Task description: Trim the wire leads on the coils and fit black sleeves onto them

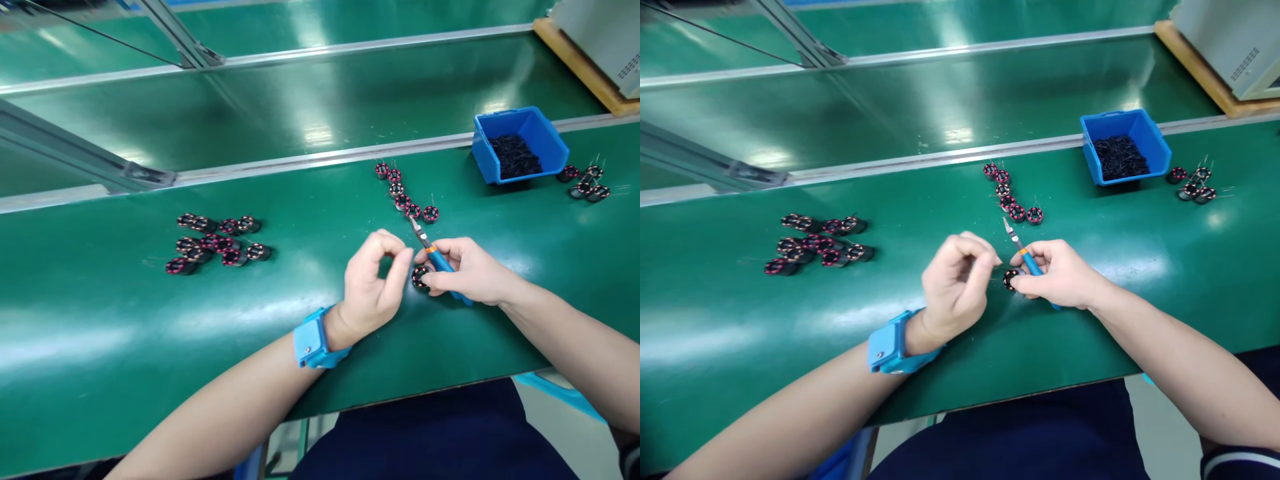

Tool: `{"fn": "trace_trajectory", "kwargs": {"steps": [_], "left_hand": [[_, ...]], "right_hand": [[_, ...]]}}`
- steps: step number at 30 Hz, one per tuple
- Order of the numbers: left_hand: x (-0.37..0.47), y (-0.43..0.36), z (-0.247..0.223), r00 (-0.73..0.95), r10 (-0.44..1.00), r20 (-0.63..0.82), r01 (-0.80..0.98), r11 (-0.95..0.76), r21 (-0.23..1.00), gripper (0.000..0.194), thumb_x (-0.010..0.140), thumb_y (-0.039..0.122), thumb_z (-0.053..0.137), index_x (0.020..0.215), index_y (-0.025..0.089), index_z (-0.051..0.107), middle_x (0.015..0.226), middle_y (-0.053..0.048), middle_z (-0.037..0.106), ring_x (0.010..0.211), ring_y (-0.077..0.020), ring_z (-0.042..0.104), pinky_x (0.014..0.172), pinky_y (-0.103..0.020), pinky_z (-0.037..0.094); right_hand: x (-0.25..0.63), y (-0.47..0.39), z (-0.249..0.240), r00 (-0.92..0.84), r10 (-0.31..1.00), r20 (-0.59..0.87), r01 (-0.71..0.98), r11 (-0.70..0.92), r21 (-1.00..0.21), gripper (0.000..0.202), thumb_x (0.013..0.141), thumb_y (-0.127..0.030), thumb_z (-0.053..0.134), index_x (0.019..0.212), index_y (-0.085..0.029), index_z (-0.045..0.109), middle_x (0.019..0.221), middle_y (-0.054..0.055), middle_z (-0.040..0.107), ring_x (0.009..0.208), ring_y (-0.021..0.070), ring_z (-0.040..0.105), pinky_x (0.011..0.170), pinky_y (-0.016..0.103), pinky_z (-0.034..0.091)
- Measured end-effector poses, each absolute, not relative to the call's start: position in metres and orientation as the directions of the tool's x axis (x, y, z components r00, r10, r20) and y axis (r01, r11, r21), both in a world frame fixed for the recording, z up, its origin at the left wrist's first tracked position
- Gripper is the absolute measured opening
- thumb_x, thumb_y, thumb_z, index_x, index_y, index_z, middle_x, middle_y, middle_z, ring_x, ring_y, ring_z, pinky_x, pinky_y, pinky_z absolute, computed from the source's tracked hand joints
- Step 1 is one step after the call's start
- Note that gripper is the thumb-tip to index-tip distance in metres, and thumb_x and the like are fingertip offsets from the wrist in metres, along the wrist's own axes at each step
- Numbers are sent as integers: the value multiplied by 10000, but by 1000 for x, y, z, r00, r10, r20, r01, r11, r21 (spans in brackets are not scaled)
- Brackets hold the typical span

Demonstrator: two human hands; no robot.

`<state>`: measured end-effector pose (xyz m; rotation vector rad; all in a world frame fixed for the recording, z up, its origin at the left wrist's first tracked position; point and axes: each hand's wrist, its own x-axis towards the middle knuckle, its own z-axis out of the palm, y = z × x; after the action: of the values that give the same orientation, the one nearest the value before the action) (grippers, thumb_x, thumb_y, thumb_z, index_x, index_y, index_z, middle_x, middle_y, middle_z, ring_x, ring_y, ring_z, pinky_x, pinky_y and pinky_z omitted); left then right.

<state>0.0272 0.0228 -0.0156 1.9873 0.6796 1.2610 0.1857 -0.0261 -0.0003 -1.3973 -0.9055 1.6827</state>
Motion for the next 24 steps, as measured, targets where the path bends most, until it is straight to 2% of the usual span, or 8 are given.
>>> {"fn": "trace_trajectory", "kwargs": {"steps": [3,8,13,15,17,19,21,24], "left_hand": [[24,26,-17,272,789,550,12,-575,818,147,935,240,498,794,196,493,732,-11,545,679,-138,527,634,-290,439],[22,29,-14,544,676,497,79,-631,772,114,857,244,618,786,175,561,767,-26,577,730,-150,545,682,-304,460],[17,36,-7,274,806,525,68,-561,825,226,884,258,583,683,171,525,687,-12,561,647,-120,519,625,-263,434],[10,40,-5,405,791,459,98,-537,838,269,868,322,594,662,167,517,636,2,535,593,-109,481,575,-246,406],[5,40,-3,636,711,300,162,-503,849,297,847,354,610,643,163,509,574,27,487,527,-92,418,507,-227,355],[4,39,-2,757,638,138,204,-432,879,318,865,345,588,621,161,500,538,40,455,488,-78,377,468,-216,314],[5,40,-2,721,683,114,160,-325,932,346,899,334,551,604,163,490,525,38,467,477,-77,400,469,-215,328],[6,44,-5,468,858,214,-34,-224,974,325,889,379,576,645,173,516,556,28,528,494,-84,483,486,-213,387]], "right_hand": [[185,-26,0,-92,872,-481,-104,-489,-866,331,553,-206,769,835,-158,602,637,-36,589,560,92,560,512,228,529],[186,-25,2,-133,866,-482,-120,-496,-860,329,536,-182,777,814,-157,602,630,-43,586,577,84,562,518,206,537],[187,-26,1,-110,865,-489,-87,-499,-862,319,567,-169,755,851,-154,610,650,-33,597,563,80,560,511,208,541],[187,-26,1,-104,861,-497,-113,-507,-855,311,576,-169,749,850,-155,603,632,-40,587,545,76,557,509,210,537],[187,-25,1,-101,861,-499,-143,-509,-849,299,586,-171,740,845,-154,592,613,-52,574,524,69,549,510,212,534],[187,-25,1,-106,865,-491,-153,-502,-851,291,590,-166,733,842,-153,589,606,-57,569,514,62,539,509,211,531],[187,-26,2,-110,867,-486,-149,-497,-855,299,585,-153,737,848,-151,594,618,-51,581,527,66,547,511,209,532],[187,-26,2,-105,859,-501,-180,-512,-840,311,580,-147,752,850,-152,597,620,-47,594,532,72,563,513,214,541]]}}
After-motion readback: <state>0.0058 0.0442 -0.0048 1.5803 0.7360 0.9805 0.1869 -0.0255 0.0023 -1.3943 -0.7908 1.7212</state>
